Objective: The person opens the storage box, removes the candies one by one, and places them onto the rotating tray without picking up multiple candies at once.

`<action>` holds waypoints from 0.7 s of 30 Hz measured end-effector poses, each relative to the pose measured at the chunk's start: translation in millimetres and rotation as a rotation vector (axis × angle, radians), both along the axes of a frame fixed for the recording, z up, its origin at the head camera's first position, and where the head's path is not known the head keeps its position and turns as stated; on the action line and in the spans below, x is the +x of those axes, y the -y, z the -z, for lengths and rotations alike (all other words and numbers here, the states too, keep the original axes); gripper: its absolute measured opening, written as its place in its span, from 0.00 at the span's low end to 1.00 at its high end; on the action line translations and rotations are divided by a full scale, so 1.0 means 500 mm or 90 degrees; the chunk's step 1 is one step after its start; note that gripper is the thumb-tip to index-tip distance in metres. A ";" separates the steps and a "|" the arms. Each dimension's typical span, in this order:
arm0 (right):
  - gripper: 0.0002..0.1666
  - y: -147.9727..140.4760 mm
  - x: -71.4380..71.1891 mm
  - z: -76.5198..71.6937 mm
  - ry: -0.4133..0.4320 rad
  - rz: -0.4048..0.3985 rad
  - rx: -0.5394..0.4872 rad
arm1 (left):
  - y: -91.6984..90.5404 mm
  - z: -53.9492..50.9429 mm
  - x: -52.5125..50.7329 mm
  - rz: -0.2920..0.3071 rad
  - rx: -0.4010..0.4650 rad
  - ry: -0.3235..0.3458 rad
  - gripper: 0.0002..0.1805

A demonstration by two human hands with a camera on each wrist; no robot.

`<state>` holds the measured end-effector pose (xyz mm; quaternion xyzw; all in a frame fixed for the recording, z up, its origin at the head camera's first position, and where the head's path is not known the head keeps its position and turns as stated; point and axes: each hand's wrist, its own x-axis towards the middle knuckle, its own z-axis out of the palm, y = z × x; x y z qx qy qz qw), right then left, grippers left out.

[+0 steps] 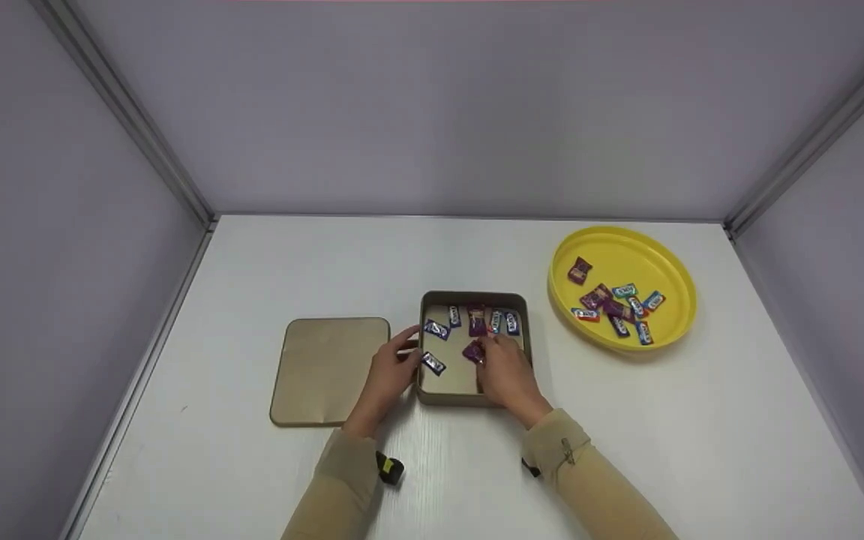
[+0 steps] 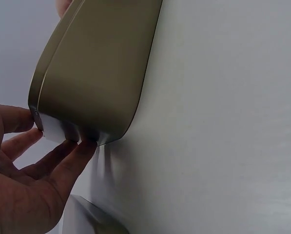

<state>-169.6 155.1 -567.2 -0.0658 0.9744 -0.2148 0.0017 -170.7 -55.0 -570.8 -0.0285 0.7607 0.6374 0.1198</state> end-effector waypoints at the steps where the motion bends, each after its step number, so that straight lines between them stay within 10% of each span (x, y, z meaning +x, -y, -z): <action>1: 0.22 0.000 0.000 0.000 0.000 0.001 0.000 | 0.000 0.001 0.000 0.001 -0.004 -0.006 0.25; 21: 0.13 0.001 0.002 0.001 0.012 0.007 -0.056 | -0.003 -0.006 0.007 0.000 -0.051 -0.023 0.25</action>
